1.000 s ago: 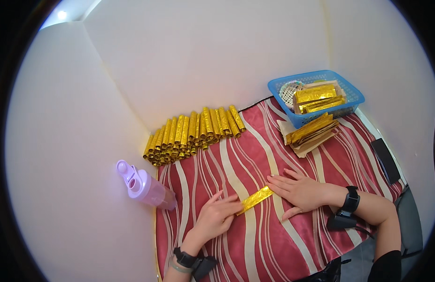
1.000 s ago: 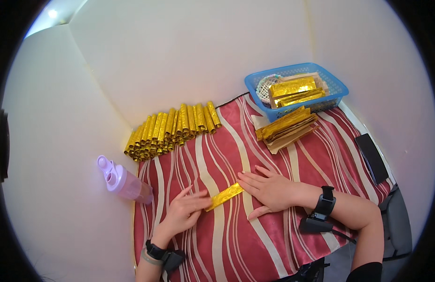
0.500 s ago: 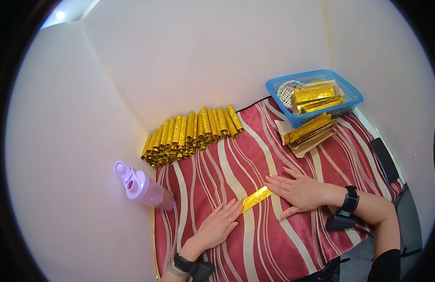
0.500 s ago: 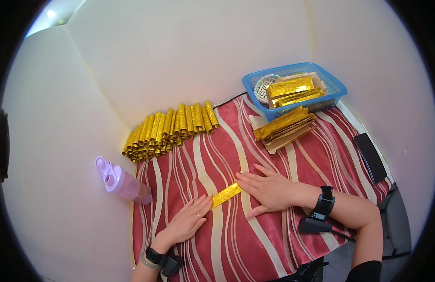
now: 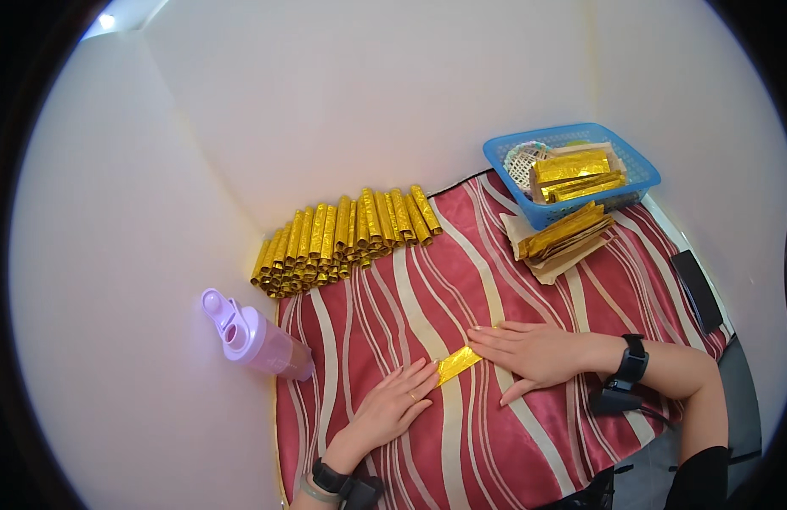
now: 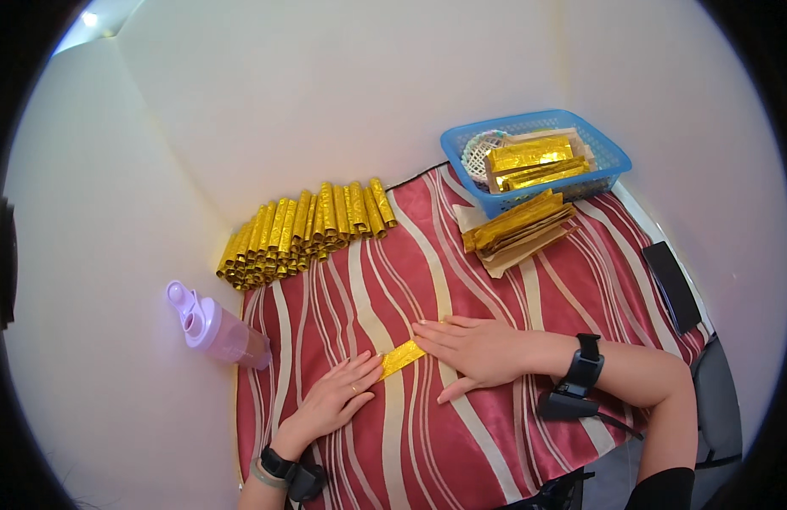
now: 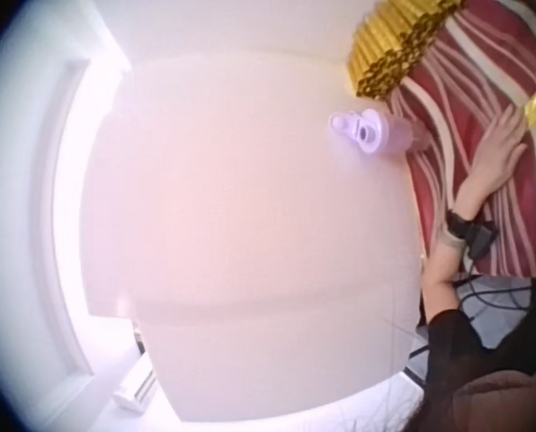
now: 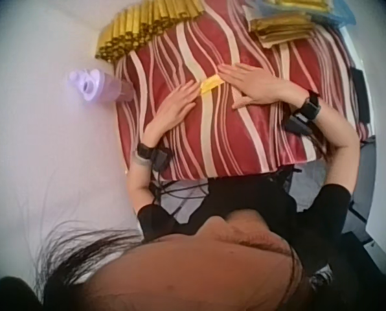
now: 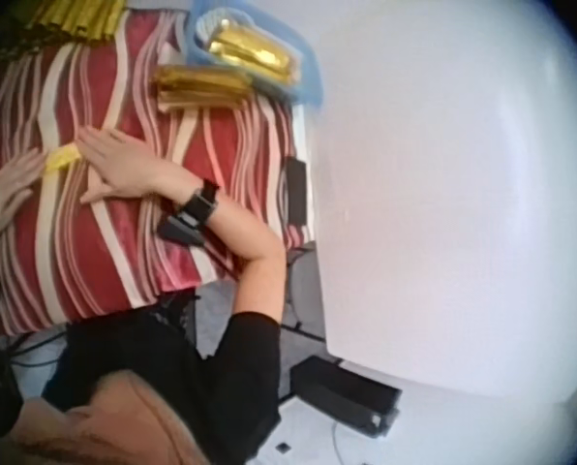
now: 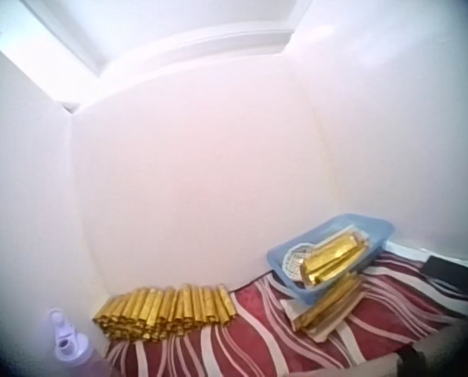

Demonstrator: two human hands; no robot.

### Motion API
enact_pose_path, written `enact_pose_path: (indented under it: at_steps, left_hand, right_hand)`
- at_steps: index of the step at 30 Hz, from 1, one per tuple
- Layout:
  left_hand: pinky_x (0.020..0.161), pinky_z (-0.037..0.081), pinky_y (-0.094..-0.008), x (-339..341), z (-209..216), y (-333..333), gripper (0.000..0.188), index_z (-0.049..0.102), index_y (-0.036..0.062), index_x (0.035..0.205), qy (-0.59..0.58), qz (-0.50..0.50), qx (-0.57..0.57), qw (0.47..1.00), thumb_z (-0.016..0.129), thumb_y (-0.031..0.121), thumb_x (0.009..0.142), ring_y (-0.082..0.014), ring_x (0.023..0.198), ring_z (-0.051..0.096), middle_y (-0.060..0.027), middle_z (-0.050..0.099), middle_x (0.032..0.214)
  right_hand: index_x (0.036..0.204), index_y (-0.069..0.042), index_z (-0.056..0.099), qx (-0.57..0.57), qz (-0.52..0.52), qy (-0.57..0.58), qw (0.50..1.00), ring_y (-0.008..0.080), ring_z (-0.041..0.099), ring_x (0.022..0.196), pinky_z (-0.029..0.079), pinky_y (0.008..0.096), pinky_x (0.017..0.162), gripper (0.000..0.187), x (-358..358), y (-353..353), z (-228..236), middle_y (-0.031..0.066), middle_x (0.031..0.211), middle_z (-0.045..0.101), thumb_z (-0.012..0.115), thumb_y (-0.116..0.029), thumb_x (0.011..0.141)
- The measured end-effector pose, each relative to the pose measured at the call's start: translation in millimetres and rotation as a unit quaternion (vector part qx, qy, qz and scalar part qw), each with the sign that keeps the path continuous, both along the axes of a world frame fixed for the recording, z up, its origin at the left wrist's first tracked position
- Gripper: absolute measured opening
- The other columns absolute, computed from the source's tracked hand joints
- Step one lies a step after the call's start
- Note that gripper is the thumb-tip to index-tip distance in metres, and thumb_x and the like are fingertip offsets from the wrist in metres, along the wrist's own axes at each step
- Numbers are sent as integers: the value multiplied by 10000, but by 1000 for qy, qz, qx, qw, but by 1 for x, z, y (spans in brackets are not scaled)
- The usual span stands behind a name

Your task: Folding sheets of gold foil paper into narrow strips and small bundles.

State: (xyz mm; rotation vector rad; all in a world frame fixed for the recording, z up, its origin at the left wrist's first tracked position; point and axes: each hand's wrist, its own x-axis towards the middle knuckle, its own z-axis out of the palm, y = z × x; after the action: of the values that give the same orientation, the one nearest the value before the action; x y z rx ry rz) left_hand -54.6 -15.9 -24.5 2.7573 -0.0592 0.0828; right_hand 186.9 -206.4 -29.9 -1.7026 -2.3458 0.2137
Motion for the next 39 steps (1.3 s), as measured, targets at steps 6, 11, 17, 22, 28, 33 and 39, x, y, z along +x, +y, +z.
enact_pose_path:
  at_steps: [6, 11, 17, 22, 28, 33, 39]
  left_hand:
    - [987, 437, -412, 8, 8, -6, 293, 669, 40, 1113, -120, -5, 100, 988, 660, 194, 865, -267, 1199, 516, -85, 593, 1250]
    - [850, 505, -345, 16, 9, -11, 216, 702, 34, 977, -175, 7, 110, 978, 716, 149, 795, -234, 999, 581, -63, 630, 1117]
    - [689, 526, -323, 23, 4, -8, 137, 688, 27, 924, -207, 32, 30, 977, 695, 92, 803, -233, 804, 640, -61, 671, 957]
    - [695, 523, -304, 26, 2, -1, 77, 651, -8, 922, -155, 136, -131, 970, 643, 22, 851, -234, 785, 660, -110, 663, 900]
    - [649, 521, -340, 34, 4, -1, 99, 625, 10, 938, -166, 208, -203, 942, 636, 58, 853, -268, 706, 625, -98, 632, 860]
    - [623, 516, -324, 27, 14, -3, 116, 652, 58, 899, -258, 106, 102, 955, 654, 51, 783, -228, 702, 618, -64, 627, 877]
    - [633, 543, -299, 23, 10, -9, 187, 686, 83, 909, -222, -38, 147, 963, 724, 65, 727, -204, 791, 654, -48, 649, 890]
  right_hand:
    - [1452, 24, 303, -30, -5, -70, 997, 301, 189, 1454, 173, 445, 1171, 868, 9, -2, 8, 206, 1540, 249, 376, -658, 920]
    - [1342, -110, 506, 40, -60, 10, 997, 283, 496, 1187, 432, 396, 967, 524, 18, 3, 15, 138, 1214, 521, 647, -314, 880]
    - [1199, -103, 568, 110, -108, 82, 985, 235, 605, 909, 521, 347, 707, 424, 13, 2, 14, 57, 1031, 550, 709, -177, 806]
    - [1063, -95, 572, 141, -116, 95, 979, 215, 613, 872, 528, 344, 655, 301, 12, 2, 11, 44, 1031, 554, 705, -183, 807]
    - [952, -78, 581, 188, -41, 13, 981, 191, 608, 842, 523, 316, 644, 175, 20, 5, 2, 31, 926, 566, 642, -169, 816]
    - [933, -93, 590, 217, -13, -64, 974, 175, 599, 809, 513, 299, 635, 153, 21, 5, 2, 27, 830, 560, 602, -141, 788]
    - [946, -98, 598, 204, -38, -32, 978, 181, 603, 787, 512, 305, 628, 169, 20, 7, -1, 24, 862, 577, 604, -146, 785]
